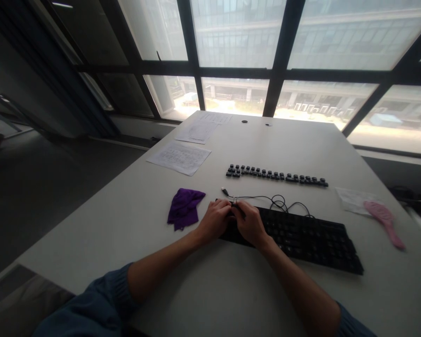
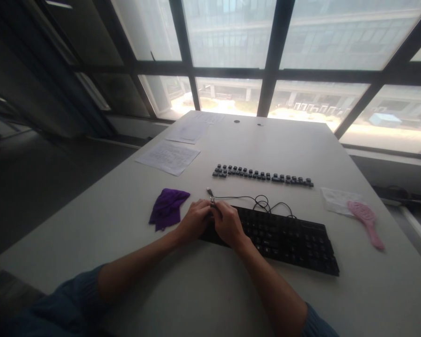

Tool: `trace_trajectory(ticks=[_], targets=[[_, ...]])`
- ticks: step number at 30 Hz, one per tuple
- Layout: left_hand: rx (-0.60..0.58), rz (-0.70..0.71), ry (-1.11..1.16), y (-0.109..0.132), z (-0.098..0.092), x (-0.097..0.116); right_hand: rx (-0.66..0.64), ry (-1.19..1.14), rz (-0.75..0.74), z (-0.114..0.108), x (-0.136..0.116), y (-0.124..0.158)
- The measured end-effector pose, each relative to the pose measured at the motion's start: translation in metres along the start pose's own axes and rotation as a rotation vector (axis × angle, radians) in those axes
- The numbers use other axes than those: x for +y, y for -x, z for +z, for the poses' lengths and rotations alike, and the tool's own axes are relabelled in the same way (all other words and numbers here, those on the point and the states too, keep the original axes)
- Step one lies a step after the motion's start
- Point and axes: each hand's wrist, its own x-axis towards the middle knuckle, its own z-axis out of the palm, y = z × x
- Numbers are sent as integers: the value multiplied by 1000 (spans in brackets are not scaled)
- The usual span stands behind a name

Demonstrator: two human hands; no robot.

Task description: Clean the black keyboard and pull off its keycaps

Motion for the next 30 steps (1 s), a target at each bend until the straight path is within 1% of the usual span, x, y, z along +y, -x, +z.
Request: trace_trajectory(ticks=[6, 11, 17, 19, 22, 24, 27, 30], targets=[[-8, 47, -15, 0, -2, 3, 1, -30, -19, -1, -2, 0], [3, 51, 44, 0, -4, 3, 81, 3, 42, 1, 0, 0], [32, 32, 135, 0, -5, 2, 64, 5, 48, 2, 1, -1], [58, 31, 164, 0, -5, 2, 104, -8, 84, 2, 2, -1], [108, 27, 192, 2, -7, 1, 183, -55, 191, 1, 4, -1], [102, 71, 167, 1, -10, 2, 217, -86, 244, 1, 5, -2], [66, 146, 68, -1, -13, 1, 239, -131, 278, 0, 4, -3], [61, 157, -6, -3, -13, 2, 242, -184, 310, 0, 4, -4]])
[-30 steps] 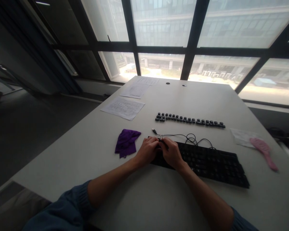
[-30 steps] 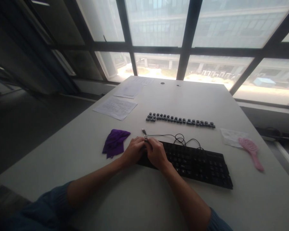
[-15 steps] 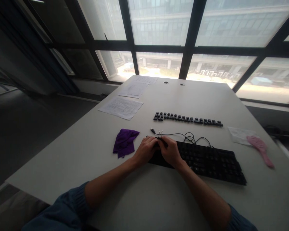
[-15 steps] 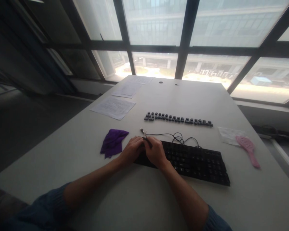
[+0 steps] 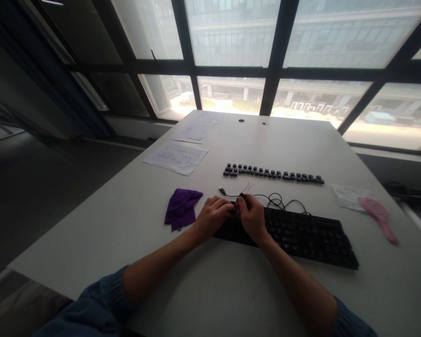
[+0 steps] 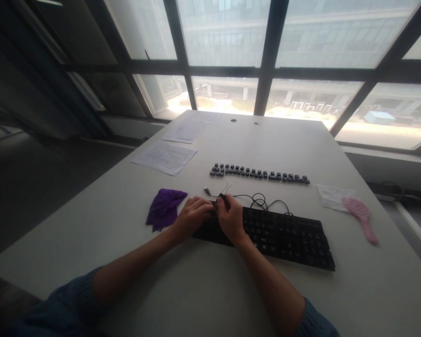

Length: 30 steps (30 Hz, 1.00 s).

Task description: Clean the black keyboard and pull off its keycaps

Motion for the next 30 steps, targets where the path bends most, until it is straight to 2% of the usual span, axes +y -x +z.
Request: trace_trajectory(ticks=[4, 8, 10, 13, 17, 20, 25, 30], targets=[[33, -19, 73, 0, 1, 5, 20, -29, 18, 0, 1, -1], [180, -131, 190, -4, -5, 2, 52, -66, 50, 0, 3, -4], [246, -174, 193, -17, -8, -9, 47, -98, 69, 0, 3, -5], [300, -187, 145, -49, -8, -32, 35, -123, 80, 1, 5, -5], [251, -99, 55, -101, 7, -59, 36, -109, 67, 1, 5, -5], [201, -74, -7, -127, 25, -70, 37, -100, 63, 1, 5, -5], [151, -83, -94, -140, 49, -86, 29, -96, 61, 2, 6, -6], [126, -118, -95, -140, 56, -97, 13, -91, 72, 1, 8, -6]])
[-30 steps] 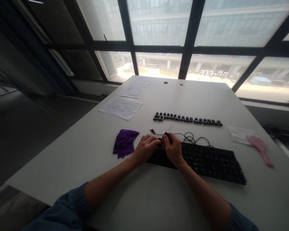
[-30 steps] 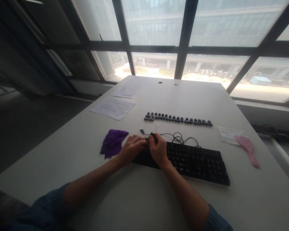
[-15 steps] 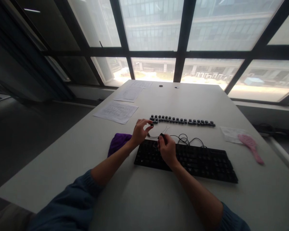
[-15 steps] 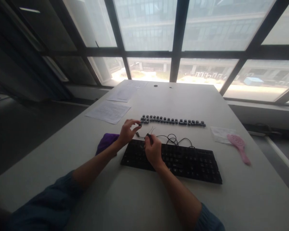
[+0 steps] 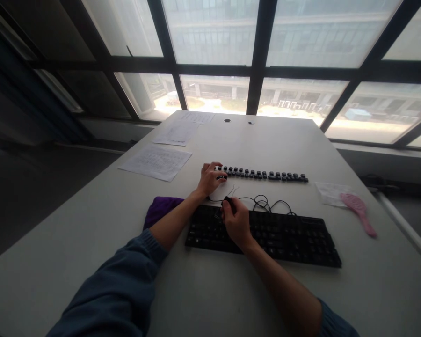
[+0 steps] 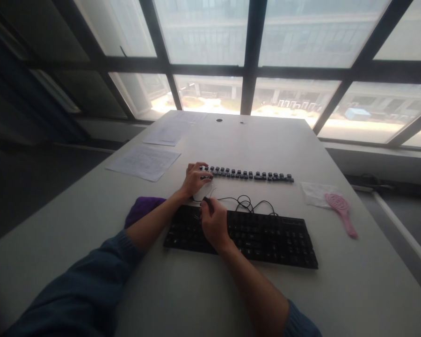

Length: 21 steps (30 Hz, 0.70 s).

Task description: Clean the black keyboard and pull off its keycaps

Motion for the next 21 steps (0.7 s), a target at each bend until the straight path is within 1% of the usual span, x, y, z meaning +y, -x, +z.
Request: trace_trajectory(ticks=[8, 12, 14, 17, 19, 21], targets=[[6, -8, 6, 1, 2, 0, -9, -18, 23, -1, -1, 1], [24, -10, 34, 1, -5, 0, -11, -14, 14, -1, -3, 2], [57, -23, 54, 0, -13, 2, -12, -18, 9, -1, -5, 2], [111, -43, 104, 5, -31, 11, 10, -35, 11, -2, -5, 1], [108, -23, 152, 16, -45, 20, 53, -90, 40, -2, -3, -2], [81, 1, 199, 34, -57, 31, 124, -189, 93, -2, -2, -7]])
